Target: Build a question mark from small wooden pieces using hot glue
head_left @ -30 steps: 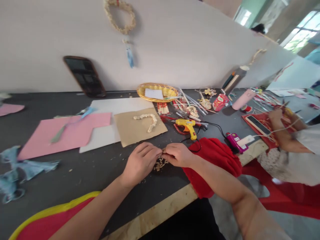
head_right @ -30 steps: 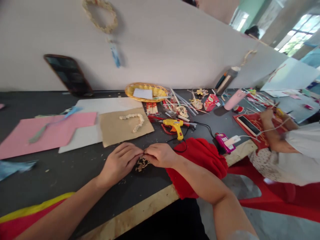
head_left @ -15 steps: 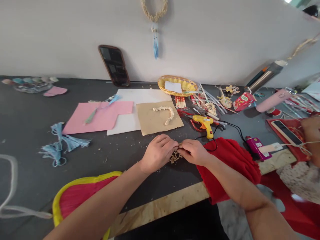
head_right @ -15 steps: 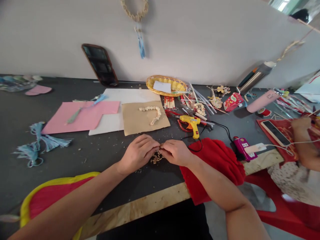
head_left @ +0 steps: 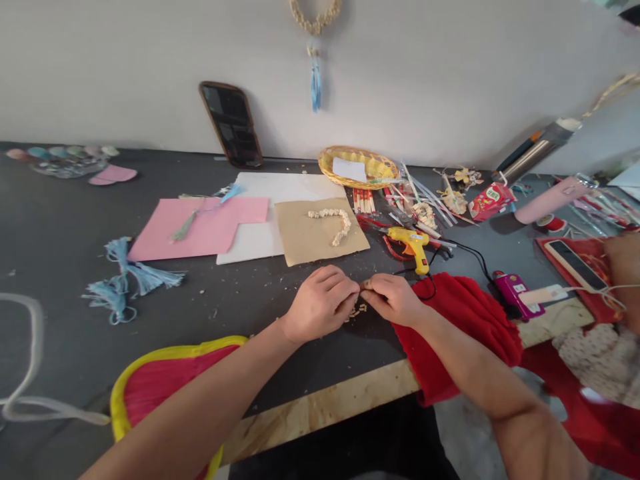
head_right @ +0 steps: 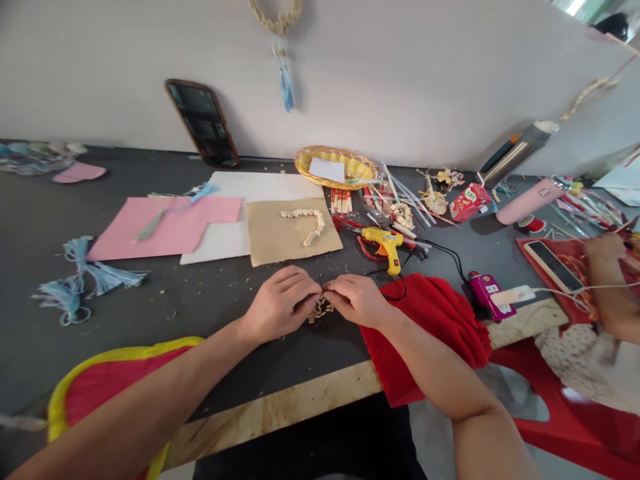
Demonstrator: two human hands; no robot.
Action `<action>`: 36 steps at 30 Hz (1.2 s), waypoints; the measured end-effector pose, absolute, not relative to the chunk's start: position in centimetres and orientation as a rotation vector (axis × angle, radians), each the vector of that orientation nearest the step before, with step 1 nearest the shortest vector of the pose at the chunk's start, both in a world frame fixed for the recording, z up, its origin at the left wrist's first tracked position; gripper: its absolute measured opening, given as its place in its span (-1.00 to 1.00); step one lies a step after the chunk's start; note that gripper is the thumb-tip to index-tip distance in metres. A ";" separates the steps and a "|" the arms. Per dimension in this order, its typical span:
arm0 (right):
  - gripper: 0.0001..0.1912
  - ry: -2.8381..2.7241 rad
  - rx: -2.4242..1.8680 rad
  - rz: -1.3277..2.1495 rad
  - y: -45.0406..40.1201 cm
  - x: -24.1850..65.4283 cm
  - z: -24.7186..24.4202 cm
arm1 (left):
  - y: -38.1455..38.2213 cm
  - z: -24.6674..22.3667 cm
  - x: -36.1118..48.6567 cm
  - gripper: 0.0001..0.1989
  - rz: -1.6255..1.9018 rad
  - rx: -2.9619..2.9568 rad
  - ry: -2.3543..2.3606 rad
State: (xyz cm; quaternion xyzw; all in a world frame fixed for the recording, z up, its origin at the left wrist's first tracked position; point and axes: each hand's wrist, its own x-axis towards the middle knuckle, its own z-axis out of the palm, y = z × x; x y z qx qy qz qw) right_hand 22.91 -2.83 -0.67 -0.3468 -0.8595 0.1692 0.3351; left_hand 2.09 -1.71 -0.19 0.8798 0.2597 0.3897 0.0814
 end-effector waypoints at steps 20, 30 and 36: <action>-0.76 -2.435 -1.526 0.129 13.0 19.9 4.6 | -1.7 -0.9 2.6 -0.81 1.116 2.653 0.733; -0.72 -2.537 -1.658 0.173 15.0 17.6 3.2 | -1.6 -1.2 2.7 -0.82 1.146 2.646 0.752; -0.75 -2.588 -1.666 0.122 15.3 17.0 2.9 | -1.6 -1.3 2.8 -0.81 1.135 2.638 0.761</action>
